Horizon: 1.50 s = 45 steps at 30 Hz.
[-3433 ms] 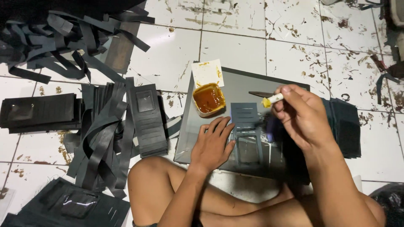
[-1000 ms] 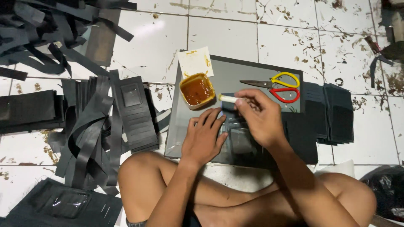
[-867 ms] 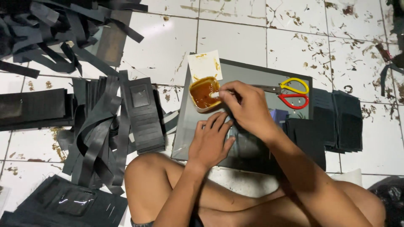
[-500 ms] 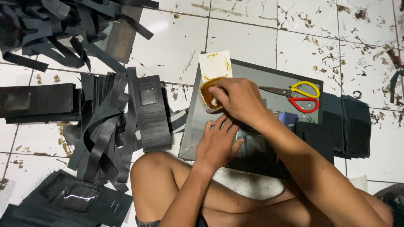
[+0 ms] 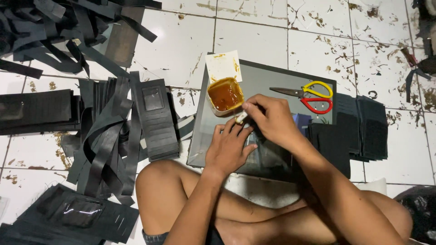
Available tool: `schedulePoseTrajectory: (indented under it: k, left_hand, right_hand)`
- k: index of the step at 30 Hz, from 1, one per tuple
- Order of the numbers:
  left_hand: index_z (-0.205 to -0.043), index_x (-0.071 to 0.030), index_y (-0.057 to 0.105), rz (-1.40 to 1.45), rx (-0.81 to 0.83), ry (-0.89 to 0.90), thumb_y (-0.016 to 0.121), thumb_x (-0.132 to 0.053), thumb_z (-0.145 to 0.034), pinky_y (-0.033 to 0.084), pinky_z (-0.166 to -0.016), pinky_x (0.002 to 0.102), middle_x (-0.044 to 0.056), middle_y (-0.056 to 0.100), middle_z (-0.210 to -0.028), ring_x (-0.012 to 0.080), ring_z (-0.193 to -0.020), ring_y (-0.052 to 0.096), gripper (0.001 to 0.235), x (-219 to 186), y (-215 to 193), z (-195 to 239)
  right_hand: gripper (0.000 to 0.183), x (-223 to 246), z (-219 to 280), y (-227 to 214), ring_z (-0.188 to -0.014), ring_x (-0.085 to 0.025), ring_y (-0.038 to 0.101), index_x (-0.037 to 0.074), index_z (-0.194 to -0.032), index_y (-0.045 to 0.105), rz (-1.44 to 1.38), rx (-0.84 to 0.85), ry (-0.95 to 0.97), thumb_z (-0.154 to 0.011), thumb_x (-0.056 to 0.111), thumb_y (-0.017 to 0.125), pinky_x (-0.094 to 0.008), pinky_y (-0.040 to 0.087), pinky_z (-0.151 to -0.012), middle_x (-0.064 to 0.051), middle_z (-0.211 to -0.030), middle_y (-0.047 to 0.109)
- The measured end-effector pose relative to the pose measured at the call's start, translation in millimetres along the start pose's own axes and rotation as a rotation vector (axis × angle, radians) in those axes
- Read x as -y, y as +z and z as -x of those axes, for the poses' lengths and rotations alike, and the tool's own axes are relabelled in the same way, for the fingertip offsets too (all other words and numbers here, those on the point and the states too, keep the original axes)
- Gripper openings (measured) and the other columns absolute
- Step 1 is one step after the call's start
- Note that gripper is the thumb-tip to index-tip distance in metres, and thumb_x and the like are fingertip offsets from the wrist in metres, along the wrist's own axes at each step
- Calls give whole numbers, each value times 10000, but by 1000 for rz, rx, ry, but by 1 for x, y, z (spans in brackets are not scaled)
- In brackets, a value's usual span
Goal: The person sits cross-legged on the floor and assembles black leather-like components. They dip a small applicator into a container of glue, spread glue onto a slotted panel, then align a black cover piece over the glued panel and press it down, setting finished pieces aside.
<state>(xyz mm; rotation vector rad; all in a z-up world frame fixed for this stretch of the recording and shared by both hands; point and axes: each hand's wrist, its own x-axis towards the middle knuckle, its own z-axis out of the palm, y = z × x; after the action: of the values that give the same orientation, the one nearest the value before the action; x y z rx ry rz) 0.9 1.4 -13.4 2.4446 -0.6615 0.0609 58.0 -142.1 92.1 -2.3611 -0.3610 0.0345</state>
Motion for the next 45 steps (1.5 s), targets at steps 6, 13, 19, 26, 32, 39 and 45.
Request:
schedulePoseTrajectory:
  k: [6,13,19,26,32,39,45]
  left_hand:
    - [-1287,-157,609,-9,-22,12,625,-504,-947,380,-1005,433,61,526,-1463,247,-1410,424,486,-2,-5,-2]
    - [-1337,-180,605,17,-31,29,638,-465,-952,391,-991,449,64,534,-1466,257,-1409,441,480,-3,-5,-2]
    - [-1343,-203,623,-23,-35,21,644,-475,-948,401,-983,449,47,559,-1468,251,-1402,460,480,-4,-1,-1]
    - [-1332,-214,631,-41,-80,36,698,-477,-913,416,-959,454,41,568,-1461,257,-1384,479,500,-3,4,-2]
    - [-1327,-228,627,-70,-111,37,705,-474,-910,421,-954,437,22,568,-1454,246,-1381,483,490,-4,5,-2]
    - [-1324,-233,631,-65,-81,12,702,-486,-906,414,-969,434,12,561,-1464,239,-1395,469,493,-4,5,-2]
    - [-1328,-220,627,-58,-82,21,699,-469,-913,411,-960,434,16,546,-1475,241,-1399,458,489,-5,1,-2]
  right_hand:
    - [196,-34,38,-4,-487,-97,491,-4,-1125,661,-877,-166,450,-1061,143,549,-217,401,-474,-92,-642,591]
    - [221,-44,115,-24,-562,-125,470,10,-1123,594,-1283,-302,505,-1123,195,473,-245,367,-555,-68,-703,509]
    - [227,-53,188,-24,-686,-164,545,-7,-1216,568,-1224,-442,595,-1034,126,554,-272,440,-670,-114,-799,555]
    - [143,-55,218,-12,-643,-172,659,116,-1073,773,-179,-478,743,-951,186,756,-296,517,-635,-96,-714,741]
    - [152,-53,215,-1,-760,-286,739,236,-1056,792,145,-415,598,-949,333,742,-399,575,-716,-82,-791,771]
    - [163,-73,214,40,-844,-176,761,296,-1040,777,276,-397,426,-928,410,743,-322,604,-763,46,-871,783]
    - [105,-58,202,62,-763,-197,740,244,-1047,749,336,-421,107,-963,285,702,-313,588,-723,32,-805,731]
